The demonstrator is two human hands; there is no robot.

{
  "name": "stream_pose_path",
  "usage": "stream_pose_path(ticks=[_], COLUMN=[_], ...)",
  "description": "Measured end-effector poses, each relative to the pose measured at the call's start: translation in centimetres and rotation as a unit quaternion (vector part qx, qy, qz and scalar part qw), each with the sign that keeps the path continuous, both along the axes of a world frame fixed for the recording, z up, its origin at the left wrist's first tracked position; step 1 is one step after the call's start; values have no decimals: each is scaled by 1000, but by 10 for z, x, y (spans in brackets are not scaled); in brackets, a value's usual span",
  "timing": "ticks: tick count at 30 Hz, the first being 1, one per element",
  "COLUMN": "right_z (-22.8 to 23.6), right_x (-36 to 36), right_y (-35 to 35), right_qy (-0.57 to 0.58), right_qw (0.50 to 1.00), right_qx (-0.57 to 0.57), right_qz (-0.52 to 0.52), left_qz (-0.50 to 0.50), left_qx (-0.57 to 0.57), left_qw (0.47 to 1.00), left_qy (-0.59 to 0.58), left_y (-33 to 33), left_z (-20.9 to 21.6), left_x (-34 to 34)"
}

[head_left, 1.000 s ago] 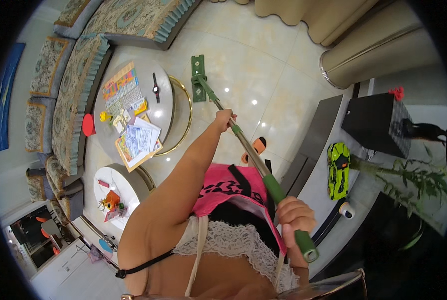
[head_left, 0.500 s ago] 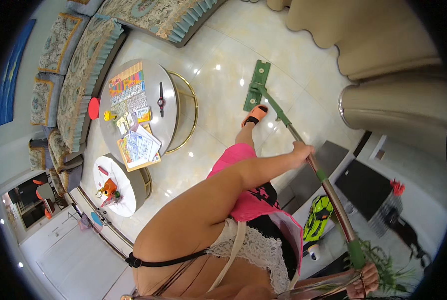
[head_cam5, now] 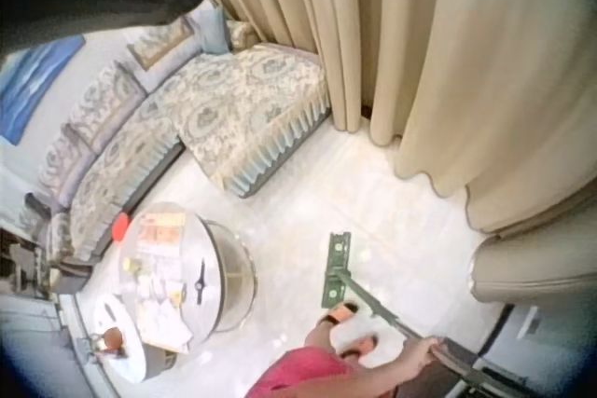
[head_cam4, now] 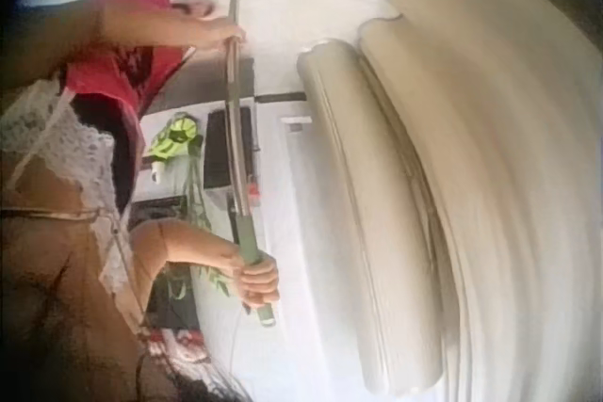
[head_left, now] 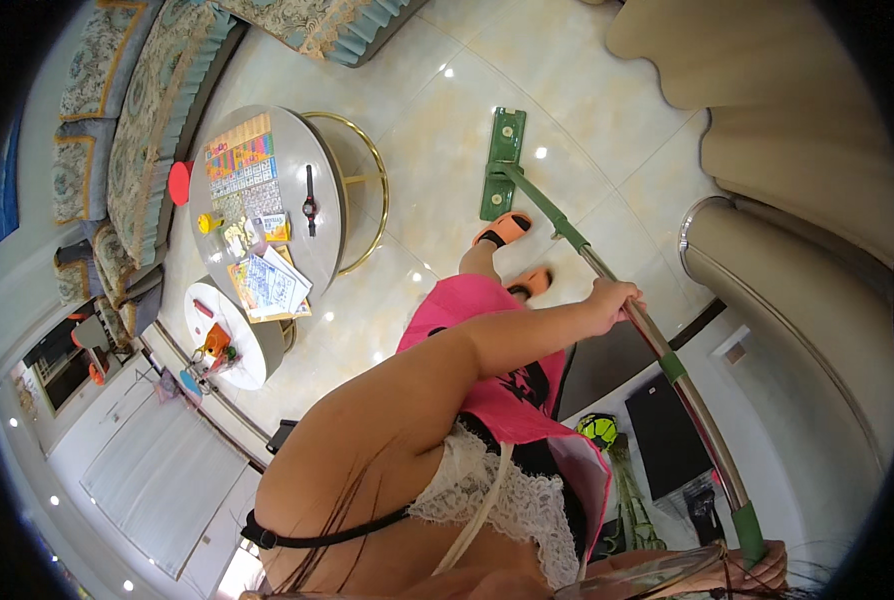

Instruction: The person mops a tiled floor in a living room using a green flat mop. They move the mop back and forth across the floor, navigating around furniture such as a sofa and a coffee table. The person also briefly moves a red bucket out of the way to continue cleaning.

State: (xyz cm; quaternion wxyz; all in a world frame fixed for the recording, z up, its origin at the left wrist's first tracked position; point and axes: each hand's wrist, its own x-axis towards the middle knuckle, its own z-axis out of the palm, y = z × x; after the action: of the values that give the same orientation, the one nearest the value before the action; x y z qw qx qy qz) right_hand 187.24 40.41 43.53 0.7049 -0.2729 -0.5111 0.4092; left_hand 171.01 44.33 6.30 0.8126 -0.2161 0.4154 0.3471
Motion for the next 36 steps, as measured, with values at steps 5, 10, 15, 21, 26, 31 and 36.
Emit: stream_pose_path(ticks=[5,10,15,21,26,31,36], right_z=[-30,-51,-85,-97,-134,-138,-128], right_x=[60,96,91,-44,-132,-150,-124], right_y=[35,101,171,278,342,399,419], right_qy=[70,106,201,139,130,63,24], right_qw=[995,970,947,922,928,942,962], right_qx=[0,34,74,-25,-73,-122,-133], right_qz=[66,214,237,361,341,305,239], left_qz=[42,85,190,246,249,226,150], left_qx=[-21,-15,30,-16,-18,-43,-12], left_qw=[999,996,981,957,950,954,969], left_qy=[-3,-14,23,150,188,194,195], left_y=[16,47,82,132,183,240,295], left_z=[-16,-28,-51,-84,-96,-98,-93], left_x=[27,13,-31,-130,-233,-255,-243])
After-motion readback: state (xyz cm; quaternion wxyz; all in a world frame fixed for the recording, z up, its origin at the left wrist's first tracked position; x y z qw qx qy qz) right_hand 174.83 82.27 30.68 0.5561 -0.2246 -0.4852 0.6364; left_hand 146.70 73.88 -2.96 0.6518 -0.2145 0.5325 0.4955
